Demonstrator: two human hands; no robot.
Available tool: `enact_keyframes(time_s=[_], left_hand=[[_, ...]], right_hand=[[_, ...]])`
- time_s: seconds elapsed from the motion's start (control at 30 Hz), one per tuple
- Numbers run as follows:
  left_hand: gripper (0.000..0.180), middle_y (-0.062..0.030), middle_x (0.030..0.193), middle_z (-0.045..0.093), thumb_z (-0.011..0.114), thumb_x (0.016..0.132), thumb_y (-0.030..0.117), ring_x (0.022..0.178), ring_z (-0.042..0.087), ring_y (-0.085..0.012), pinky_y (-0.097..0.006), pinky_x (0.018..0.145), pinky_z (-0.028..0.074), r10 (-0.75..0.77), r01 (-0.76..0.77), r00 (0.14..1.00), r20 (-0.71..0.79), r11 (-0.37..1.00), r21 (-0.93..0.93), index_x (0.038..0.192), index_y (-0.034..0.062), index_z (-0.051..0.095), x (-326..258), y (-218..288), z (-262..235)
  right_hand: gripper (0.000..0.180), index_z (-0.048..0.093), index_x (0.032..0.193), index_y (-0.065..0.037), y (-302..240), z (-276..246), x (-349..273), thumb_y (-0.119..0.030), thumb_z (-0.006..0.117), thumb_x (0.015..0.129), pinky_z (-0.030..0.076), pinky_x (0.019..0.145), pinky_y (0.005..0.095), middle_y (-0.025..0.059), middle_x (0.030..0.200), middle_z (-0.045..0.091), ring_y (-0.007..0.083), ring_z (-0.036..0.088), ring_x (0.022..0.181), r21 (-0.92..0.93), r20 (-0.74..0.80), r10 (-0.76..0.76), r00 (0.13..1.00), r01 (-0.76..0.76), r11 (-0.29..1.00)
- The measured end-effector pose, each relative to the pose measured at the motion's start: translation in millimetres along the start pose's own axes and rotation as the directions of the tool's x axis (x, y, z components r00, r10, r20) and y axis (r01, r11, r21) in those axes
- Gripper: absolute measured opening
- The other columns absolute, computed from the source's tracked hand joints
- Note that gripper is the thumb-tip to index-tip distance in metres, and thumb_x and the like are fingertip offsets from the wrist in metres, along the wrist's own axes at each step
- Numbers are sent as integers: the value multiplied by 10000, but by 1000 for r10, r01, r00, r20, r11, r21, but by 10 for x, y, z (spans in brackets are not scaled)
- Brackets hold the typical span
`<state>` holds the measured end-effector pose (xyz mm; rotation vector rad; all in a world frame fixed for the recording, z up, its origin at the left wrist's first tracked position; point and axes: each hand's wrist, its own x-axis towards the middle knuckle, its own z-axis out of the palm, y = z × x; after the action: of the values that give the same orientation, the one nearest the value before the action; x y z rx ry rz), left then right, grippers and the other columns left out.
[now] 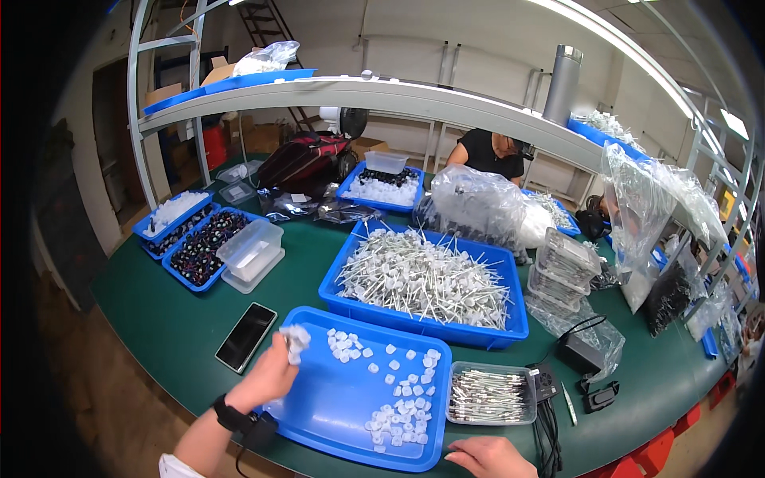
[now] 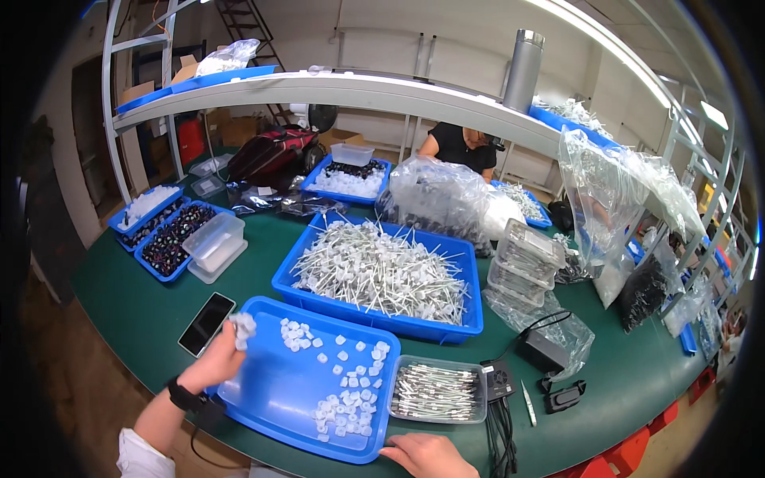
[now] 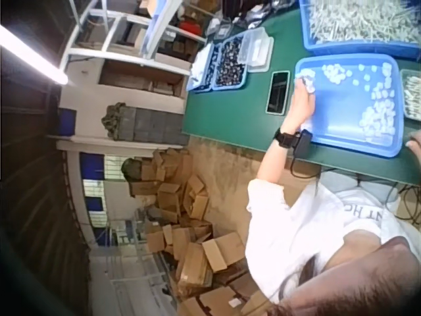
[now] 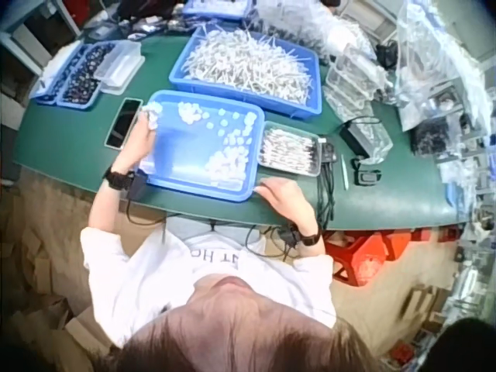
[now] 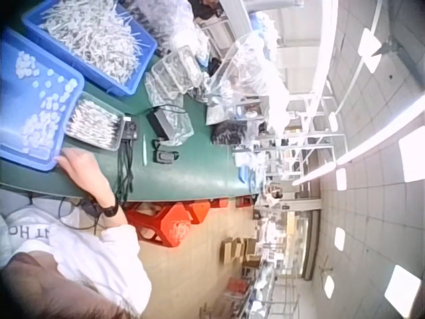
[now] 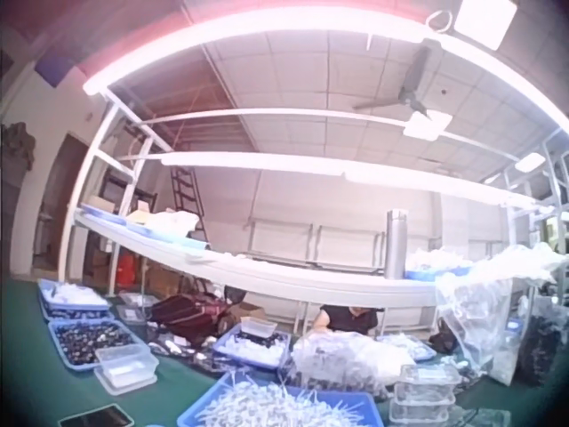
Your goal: Assembling small plastic components onto metal pins using a pick tool.
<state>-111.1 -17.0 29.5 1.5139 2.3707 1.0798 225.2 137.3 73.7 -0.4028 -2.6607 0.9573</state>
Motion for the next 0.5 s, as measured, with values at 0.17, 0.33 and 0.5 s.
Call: enact_keyframes(time_s=[0.17,0.33,0.5], left_hand=[[332,-317,920,512,450,775,53,910,512,-457,-432,766,422,142,-141,990,10,988,-67,1041,-94,316,1031,105,24],[348,-374,917,527,465,735,45,926,546,-442,-440,779,440,-18,4,996,88,987,164,972,-187,358,2169,-124,257],[505,-340,967,542,635,703,168,964,549,-412,-402,817,459,-124,87,988,93,941,328,1027,-151,415,2701,-48,553]], right_hand=[[173,586,795,14,82,-154,-79,-158,580,812,436,577,391,199,721,576,374,556,677,-45,-19,86,996,-87,995],[176,587,792,18,118,-97,28,-157,577,810,443,587,388,198,730,582,368,562,687,-30,33,66,997,-65,997],[176,595,809,19,187,-158,-43,-156,578,809,453,609,381,192,755,596,355,573,704,-73,38,140,989,-137,988]])
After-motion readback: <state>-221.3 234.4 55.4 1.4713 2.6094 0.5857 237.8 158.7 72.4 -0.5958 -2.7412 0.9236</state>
